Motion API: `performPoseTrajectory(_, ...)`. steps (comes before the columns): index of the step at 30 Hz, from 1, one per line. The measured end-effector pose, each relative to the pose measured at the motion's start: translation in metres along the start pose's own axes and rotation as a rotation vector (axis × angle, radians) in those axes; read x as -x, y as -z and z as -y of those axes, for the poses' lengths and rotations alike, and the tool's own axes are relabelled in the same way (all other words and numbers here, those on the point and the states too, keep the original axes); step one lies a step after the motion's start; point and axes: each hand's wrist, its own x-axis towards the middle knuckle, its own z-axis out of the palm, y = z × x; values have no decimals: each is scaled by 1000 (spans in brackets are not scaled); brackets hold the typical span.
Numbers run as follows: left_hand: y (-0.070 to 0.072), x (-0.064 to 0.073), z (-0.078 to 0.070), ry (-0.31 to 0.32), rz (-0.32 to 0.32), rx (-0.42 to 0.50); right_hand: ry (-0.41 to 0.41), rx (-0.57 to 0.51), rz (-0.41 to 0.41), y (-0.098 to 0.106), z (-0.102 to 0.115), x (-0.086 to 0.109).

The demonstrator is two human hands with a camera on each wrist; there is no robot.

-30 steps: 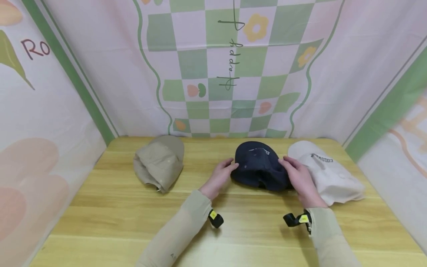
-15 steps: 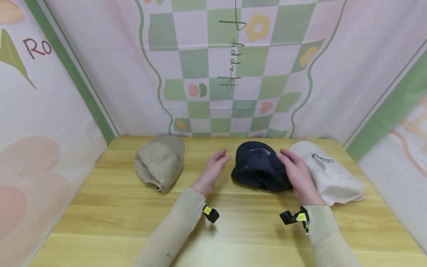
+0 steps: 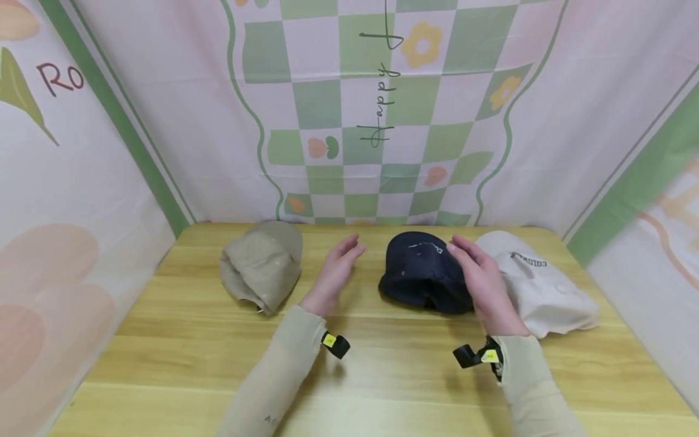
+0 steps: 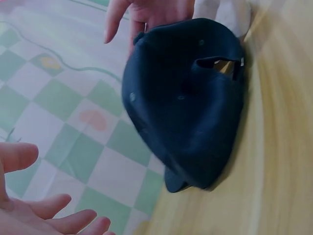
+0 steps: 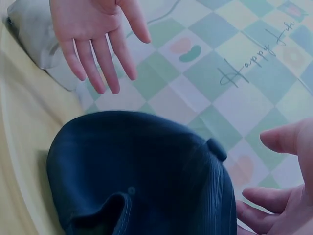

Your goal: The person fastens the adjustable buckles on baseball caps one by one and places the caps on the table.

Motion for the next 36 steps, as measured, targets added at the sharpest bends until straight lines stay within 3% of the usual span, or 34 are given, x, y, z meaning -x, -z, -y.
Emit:
performPoseTrajectory(15,19,1,-21,-146,-73,-114,100,-34,-4,-18,21,0)
performPoseTrajectory(24,35,1,-32,-137,-85,-86,147,-36,29,-29,30,-2)
performPoseTrajectory(36,74,4,-49,-142,-99,-134,156,-38,78,-45,35,-5)
